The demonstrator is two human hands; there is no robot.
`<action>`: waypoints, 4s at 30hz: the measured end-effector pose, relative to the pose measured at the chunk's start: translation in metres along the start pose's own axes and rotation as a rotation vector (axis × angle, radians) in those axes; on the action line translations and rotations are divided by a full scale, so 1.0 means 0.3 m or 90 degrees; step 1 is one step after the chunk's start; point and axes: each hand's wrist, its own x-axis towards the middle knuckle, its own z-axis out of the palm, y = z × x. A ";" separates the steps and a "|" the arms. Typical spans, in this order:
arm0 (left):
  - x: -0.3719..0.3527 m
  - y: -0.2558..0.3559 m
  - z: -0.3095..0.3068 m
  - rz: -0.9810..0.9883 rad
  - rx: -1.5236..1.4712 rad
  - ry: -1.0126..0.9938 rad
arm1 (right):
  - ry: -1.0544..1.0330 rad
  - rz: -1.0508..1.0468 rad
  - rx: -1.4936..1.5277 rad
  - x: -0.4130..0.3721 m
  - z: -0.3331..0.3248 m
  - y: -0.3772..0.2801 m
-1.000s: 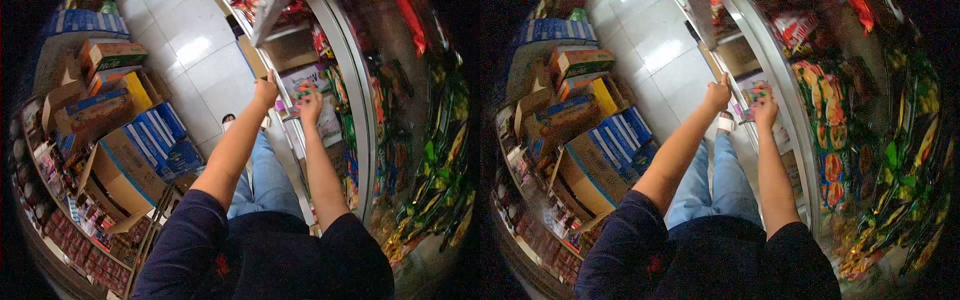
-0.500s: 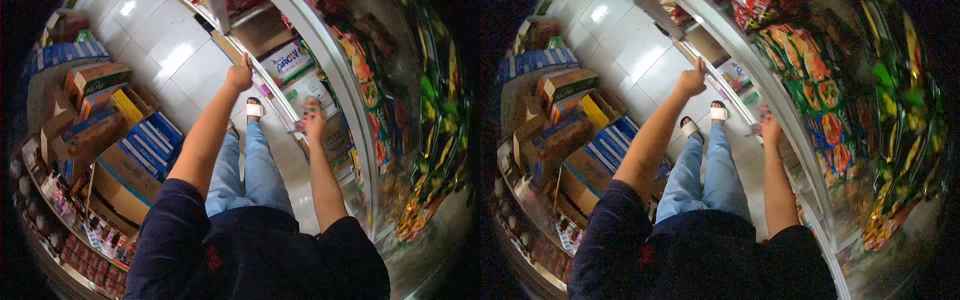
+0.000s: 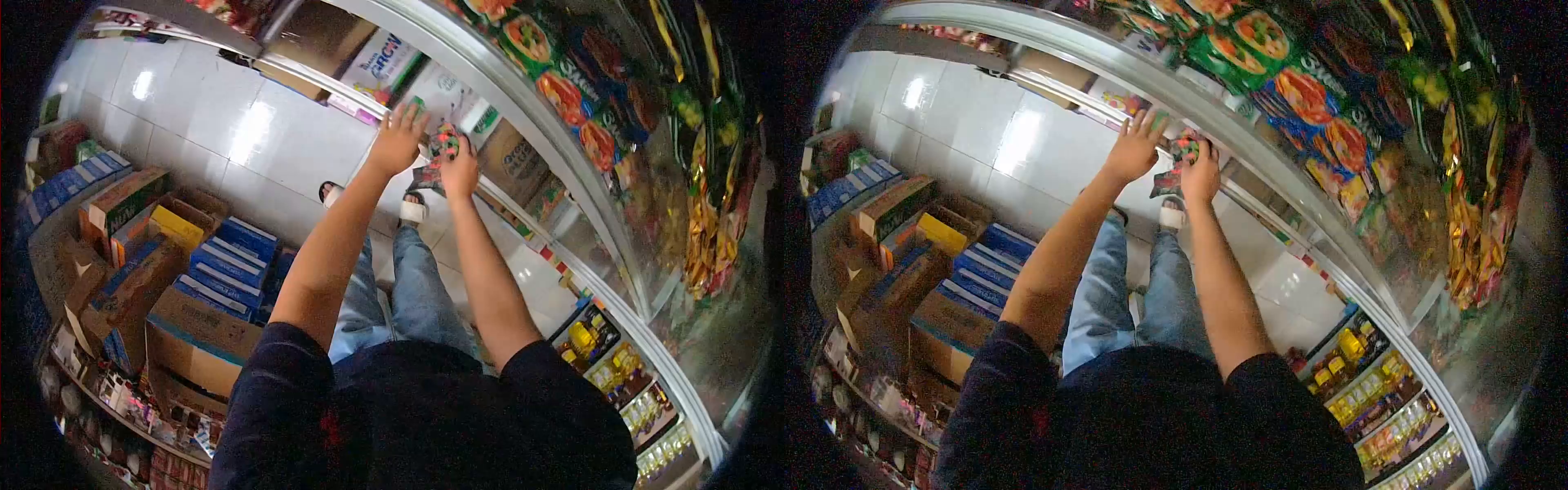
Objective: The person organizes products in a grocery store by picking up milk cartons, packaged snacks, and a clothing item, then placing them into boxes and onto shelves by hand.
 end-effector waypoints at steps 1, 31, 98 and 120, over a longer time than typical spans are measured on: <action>-0.007 0.036 0.026 0.059 0.023 -0.023 | -0.007 -0.050 -0.048 0.027 -0.023 0.055; -0.185 0.263 0.309 -0.093 -0.054 -0.159 | 0.072 0.187 -0.129 0.065 -0.248 0.664; -1.346 -1.574 -2.000 -0.710 -0.448 1.355 | -1.814 -1.033 1.313 -0.939 -0.384 -3.767; -1.268 -2.043 -2.499 -0.843 -0.037 1.836 | -2.430 -0.367 1.263 -1.069 0.067 -4.656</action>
